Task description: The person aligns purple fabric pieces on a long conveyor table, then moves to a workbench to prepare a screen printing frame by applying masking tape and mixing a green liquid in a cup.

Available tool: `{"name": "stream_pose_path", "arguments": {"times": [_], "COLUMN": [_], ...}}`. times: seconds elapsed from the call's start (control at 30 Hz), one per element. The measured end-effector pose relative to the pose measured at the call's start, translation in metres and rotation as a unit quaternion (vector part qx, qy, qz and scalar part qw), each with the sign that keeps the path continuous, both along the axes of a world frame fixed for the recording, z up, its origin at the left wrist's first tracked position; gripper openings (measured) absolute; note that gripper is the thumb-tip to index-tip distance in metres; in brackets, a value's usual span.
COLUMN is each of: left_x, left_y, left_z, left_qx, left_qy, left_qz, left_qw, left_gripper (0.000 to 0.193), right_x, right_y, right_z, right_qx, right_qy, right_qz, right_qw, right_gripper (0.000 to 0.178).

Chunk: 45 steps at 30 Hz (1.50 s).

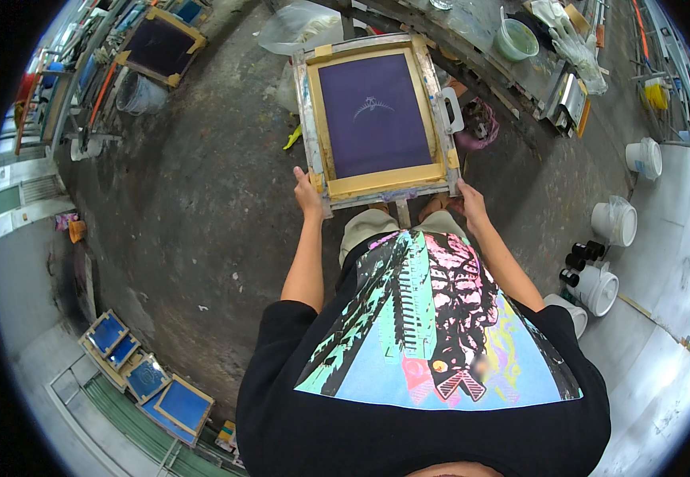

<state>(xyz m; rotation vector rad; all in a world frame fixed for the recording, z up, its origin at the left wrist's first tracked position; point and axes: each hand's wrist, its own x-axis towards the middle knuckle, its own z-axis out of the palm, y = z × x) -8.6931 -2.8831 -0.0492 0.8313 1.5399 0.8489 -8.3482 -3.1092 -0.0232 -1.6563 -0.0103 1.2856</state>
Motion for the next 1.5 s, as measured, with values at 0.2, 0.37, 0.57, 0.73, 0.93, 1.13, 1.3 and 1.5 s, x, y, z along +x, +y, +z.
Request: {"name": "stream_pose_path", "arguments": {"times": [0.2, 0.37, 0.57, 0.73, 0.93, 1.13, 1.3, 1.5], "left_x": [0.014, 0.021, 0.012, 0.030, 0.043, 0.042, 0.022, -0.028], "left_y": [0.025, 0.045, 0.030, 0.002, 0.015, 0.013, 0.014, 0.016], "left_z": [-0.004, -0.016, -0.004, 0.017, 0.007, 0.001, -0.020, -0.039], "left_qx": [0.015, -0.006, 0.099, 0.264, 0.178, 0.166, 0.226, 0.044], "left_qy": [0.002, 0.009, 0.194, 0.460, 0.464, 0.428, 0.404, 0.168], "left_qz": [-0.053, -0.125, -0.202, -0.271, -0.256, -0.247, -0.219, -0.034], "left_qw": [0.998, 0.992, 0.955, 0.803, 0.829, 0.854, 0.859, 0.984], "left_gripper": [0.073, 0.064, 0.042, 0.032, 0.024, 0.023, 0.026, 0.027], "right_x": [-0.002, 0.004, 0.010, 0.012, 0.014, 0.016, 0.011, 0.014], "right_y": [0.000, 0.011, 0.014, 0.010, 0.009, 0.008, 0.009, 0.007], "right_z": [-0.010, -0.029, -0.056, -0.057, -0.057, -0.053, -0.047, -0.049], "right_qx": [0.015, 0.019, -0.004, -0.014, -0.008, -0.016, -0.011, 0.001], "right_qy": [-0.043, -0.028, -0.039, -0.058, -0.058, -0.078, -0.094, -0.097], "right_qz": [0.035, 0.041, 0.038, 0.054, 0.069, 0.068, 0.054, 0.033], "right_qw": [0.998, 0.999, 0.999, 0.997, 0.996, 0.995, 0.994, 0.995], "right_gripper": [0.027, 0.028, 0.030, 0.031, 0.033, 0.040, 0.037, 0.039]}}
